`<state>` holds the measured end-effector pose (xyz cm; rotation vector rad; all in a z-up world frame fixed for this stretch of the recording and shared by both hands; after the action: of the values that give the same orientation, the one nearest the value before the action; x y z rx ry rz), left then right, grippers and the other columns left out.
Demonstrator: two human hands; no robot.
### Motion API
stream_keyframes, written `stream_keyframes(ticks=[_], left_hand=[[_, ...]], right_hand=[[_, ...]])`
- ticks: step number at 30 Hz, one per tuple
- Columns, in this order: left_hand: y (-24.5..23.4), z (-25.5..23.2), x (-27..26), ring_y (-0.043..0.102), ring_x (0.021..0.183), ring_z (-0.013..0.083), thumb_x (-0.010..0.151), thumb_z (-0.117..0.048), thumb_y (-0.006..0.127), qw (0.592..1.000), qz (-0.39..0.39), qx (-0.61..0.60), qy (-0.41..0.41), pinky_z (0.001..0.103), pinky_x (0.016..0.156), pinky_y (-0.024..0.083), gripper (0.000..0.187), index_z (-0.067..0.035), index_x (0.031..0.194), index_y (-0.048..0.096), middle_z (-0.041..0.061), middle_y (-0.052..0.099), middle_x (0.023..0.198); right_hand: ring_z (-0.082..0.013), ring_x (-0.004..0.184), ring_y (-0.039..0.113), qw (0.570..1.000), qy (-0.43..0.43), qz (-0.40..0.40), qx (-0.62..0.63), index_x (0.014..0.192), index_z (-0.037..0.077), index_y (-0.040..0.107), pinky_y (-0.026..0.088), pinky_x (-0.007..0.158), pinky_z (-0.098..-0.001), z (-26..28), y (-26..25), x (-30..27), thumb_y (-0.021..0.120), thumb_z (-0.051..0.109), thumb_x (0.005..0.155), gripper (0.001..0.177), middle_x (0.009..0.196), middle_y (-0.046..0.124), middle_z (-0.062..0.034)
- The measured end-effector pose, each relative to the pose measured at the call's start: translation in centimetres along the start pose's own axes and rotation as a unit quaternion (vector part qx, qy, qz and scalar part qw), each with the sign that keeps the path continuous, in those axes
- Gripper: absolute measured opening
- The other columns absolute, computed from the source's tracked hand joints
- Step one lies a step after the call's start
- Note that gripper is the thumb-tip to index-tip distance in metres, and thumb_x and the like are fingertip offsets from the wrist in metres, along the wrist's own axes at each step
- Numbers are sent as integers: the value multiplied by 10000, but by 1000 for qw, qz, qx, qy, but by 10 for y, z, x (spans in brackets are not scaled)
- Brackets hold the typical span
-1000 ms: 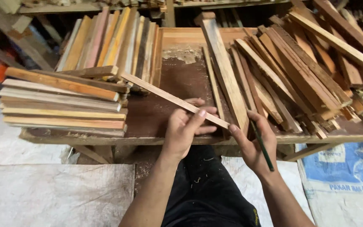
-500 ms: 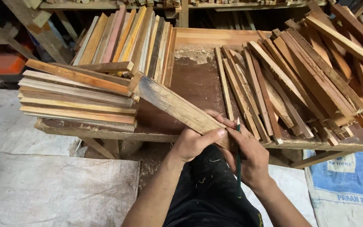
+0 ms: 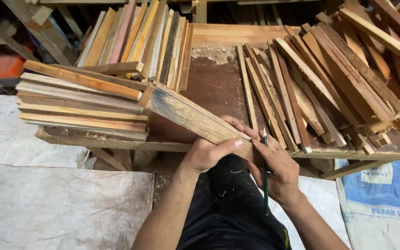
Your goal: Marking wood strips with a pencil while sorting through a pile on a low table
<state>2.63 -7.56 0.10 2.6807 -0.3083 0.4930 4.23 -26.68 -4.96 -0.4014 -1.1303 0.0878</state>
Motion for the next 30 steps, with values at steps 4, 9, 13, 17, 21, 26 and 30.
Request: stream_keyframes(ticks=[4,9,13,17,21,26,30], left_hand=[[-1,0,-1,648,1163,278,935,-170,715,1000,2,-1,2,434,1061,449,301,-46,1137,529,220,710,1172],[-3,-5,1,682,1112,308,897,-178,736,1000,-1,3,4,436,992,507,357,-13,1158,557,252,713,1136],[0,5,-1,677,1126,320,878,-173,767,999,8,39,12,441,1007,507,364,5,1148,600,248,715,1136],[-19,63,-23,682,1068,293,878,-117,774,988,24,153,19,410,986,523,309,-14,1147,663,222,718,1105],[-31,63,-30,687,1034,295,904,-137,751,987,23,160,24,413,964,530,337,-9,1193,635,226,708,1095],[-29,4,-20,666,1129,319,910,-124,709,997,31,64,12,447,1013,527,446,17,1301,548,254,680,1199],[-32,-11,-21,674,1153,347,894,-113,701,1000,2,4,8,438,994,550,509,52,1328,492,301,675,1215]], right_hand=[[-475,1124,697,1000,-9,-2,-10,1142,-38,752,561,958,-518,5,0,9,845,19,733,423,1155,743,-260],[-506,1192,641,993,54,-5,108,1345,-106,601,523,1009,-599,15,-3,22,761,2,822,558,1286,654,-336],[-297,900,745,969,201,-56,134,1245,-111,658,614,842,-461,43,-24,62,488,73,1060,312,960,759,-228],[-261,535,712,946,206,4,250,1115,-62,738,618,549,-397,55,-11,90,506,121,1025,309,704,739,-211],[-203,523,687,949,176,64,254,1051,5,769,586,508,-382,77,0,127,534,155,1031,280,711,753,-177],[-155,435,459,937,249,97,227,678,76,707,458,446,-321,66,-6,99,558,131,1036,392,430,555,-69],[-185,385,501,938,294,113,146,643,78,737,461,433,-306,51,-17,79,607,161,1014,402,410,578,-76]])
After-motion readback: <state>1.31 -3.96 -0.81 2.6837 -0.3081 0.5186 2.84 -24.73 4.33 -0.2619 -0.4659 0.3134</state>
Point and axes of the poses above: each hand's wrist, its own x-axis towards the middle knuckle, its own y-axis out of the palm, z = x × y, the point moved 1 cm from there along x, towards the middle knuckle
